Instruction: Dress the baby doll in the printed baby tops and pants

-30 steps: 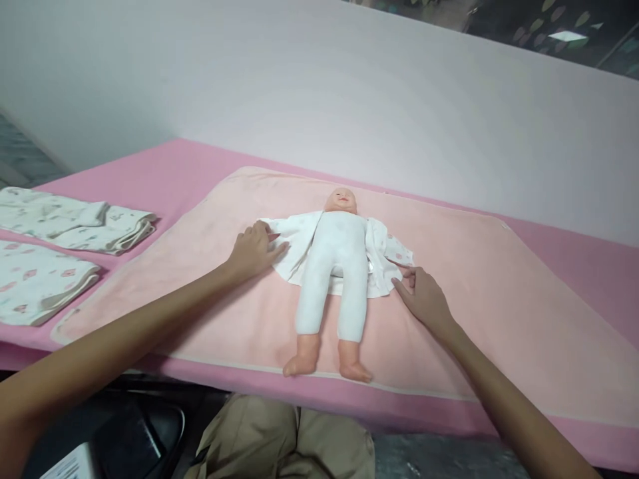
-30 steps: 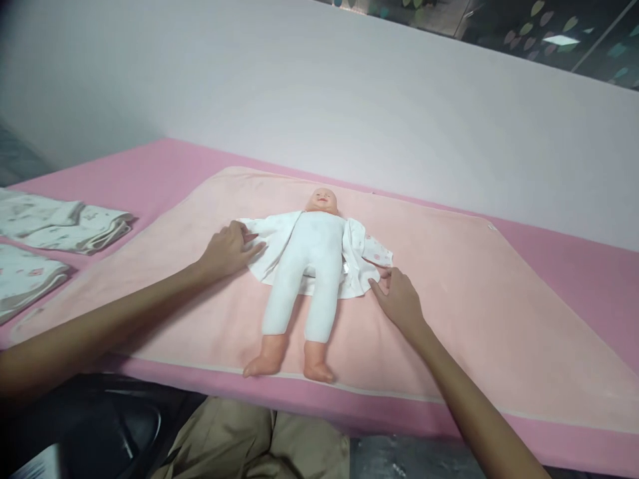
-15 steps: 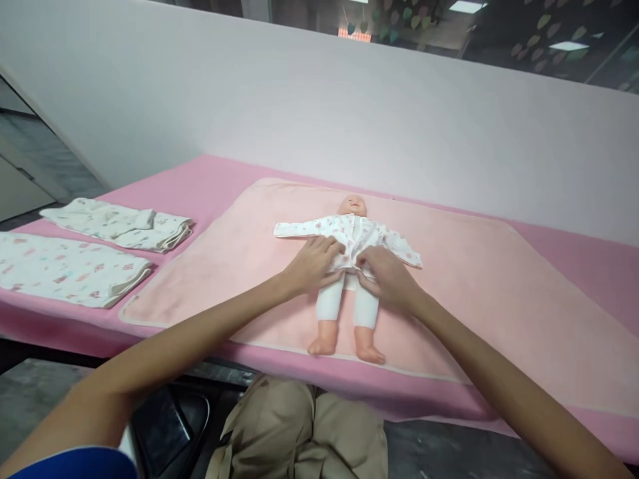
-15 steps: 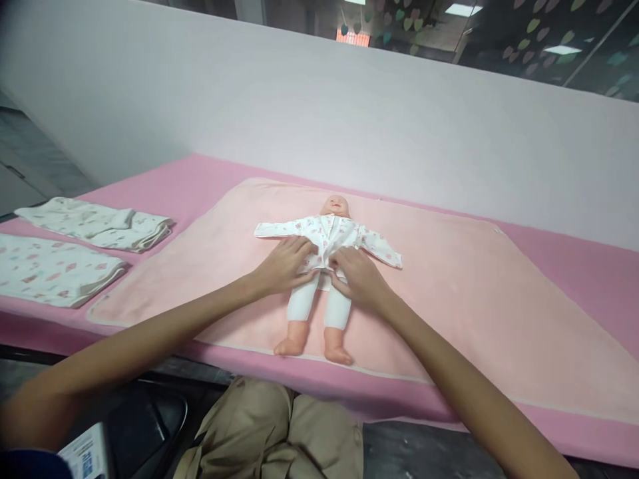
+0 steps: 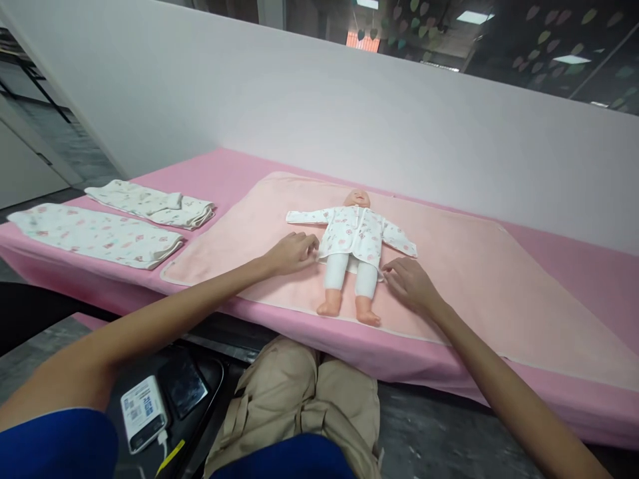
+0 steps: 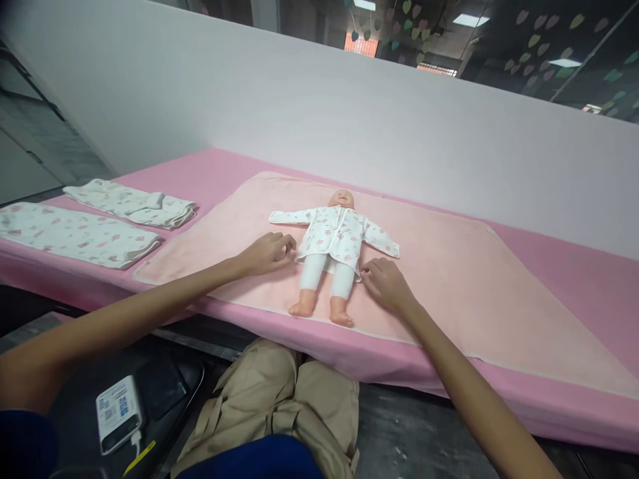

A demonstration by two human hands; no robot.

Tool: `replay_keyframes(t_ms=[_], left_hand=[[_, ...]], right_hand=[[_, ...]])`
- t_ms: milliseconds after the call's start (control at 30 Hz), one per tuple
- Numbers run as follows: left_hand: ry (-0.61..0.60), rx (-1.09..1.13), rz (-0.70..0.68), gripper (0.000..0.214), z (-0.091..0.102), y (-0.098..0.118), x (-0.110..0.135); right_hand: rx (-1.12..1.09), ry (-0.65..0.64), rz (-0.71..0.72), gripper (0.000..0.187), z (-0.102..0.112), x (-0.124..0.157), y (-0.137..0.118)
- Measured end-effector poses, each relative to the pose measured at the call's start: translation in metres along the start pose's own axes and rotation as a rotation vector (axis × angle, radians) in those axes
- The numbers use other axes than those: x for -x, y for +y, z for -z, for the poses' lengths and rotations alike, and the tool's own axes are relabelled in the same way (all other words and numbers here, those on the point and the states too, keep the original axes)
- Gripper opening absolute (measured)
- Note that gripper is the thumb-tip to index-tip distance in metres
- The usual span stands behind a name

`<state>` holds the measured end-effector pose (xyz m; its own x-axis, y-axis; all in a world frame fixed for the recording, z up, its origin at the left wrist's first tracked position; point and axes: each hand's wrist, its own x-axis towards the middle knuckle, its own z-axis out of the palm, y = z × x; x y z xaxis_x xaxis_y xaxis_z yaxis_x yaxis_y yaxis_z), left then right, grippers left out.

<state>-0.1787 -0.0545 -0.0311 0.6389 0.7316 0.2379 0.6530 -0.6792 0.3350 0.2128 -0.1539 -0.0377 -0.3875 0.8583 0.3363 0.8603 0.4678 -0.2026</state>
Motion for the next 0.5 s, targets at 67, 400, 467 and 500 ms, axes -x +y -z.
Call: replay_keyframes(t_ms=[67,400,467,500], left_hand=[[0.058,-0.034,0.048,0.035,0.003,-0.017,-0.005],[0.037,-0.246,0.271,0.057,-0.004,-0.072,-0.123],[0.012,-0.267,0.262,0.053,-0.003,-0.081,-0.138],[0.005,-0.276,0.256,0.053,-0.002,-0.085,-0.143]], right_hand=[[0.063,0.044,-0.054,0.033,0.001,0.000,0.017],[0.271,0.073,-0.413,0.036,-0.025,-0.091,0.087],[0.285,0.046,-0.404,0.024,-0.024,-0.098,0.099],[0.294,0.038,-0.403,0.023,-0.021,-0.100,0.106]])
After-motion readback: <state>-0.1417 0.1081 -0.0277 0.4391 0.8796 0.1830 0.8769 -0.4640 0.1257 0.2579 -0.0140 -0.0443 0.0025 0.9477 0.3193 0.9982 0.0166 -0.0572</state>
